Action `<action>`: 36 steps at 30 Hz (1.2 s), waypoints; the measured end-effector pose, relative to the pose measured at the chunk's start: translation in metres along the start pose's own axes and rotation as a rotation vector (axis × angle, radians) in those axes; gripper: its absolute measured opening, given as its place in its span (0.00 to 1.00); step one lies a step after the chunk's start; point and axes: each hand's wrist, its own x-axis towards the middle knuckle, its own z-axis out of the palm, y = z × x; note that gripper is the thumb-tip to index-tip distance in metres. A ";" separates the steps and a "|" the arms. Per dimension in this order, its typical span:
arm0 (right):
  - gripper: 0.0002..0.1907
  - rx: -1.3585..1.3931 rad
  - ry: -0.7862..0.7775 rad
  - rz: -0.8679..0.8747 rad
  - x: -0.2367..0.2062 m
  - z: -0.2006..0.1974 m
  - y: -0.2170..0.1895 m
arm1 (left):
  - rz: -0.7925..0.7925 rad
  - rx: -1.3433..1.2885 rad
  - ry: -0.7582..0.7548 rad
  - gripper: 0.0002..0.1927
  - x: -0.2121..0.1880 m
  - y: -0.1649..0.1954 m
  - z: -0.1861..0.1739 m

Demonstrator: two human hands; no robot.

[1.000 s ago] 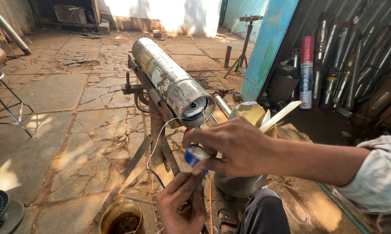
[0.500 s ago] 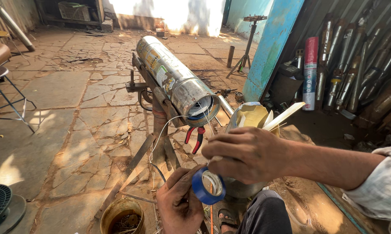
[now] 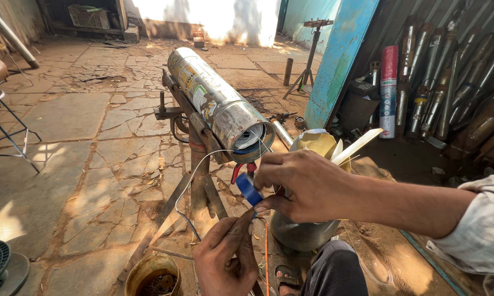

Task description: The person sits on the floor and wraps electrical tape around the ends of several wires. They use pliers to hold the wires and apply blue tape to insulate the connections.

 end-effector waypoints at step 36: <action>0.06 -0.209 0.372 -0.799 0.007 0.020 0.026 | 0.050 -0.189 -0.016 0.10 0.002 0.000 -0.014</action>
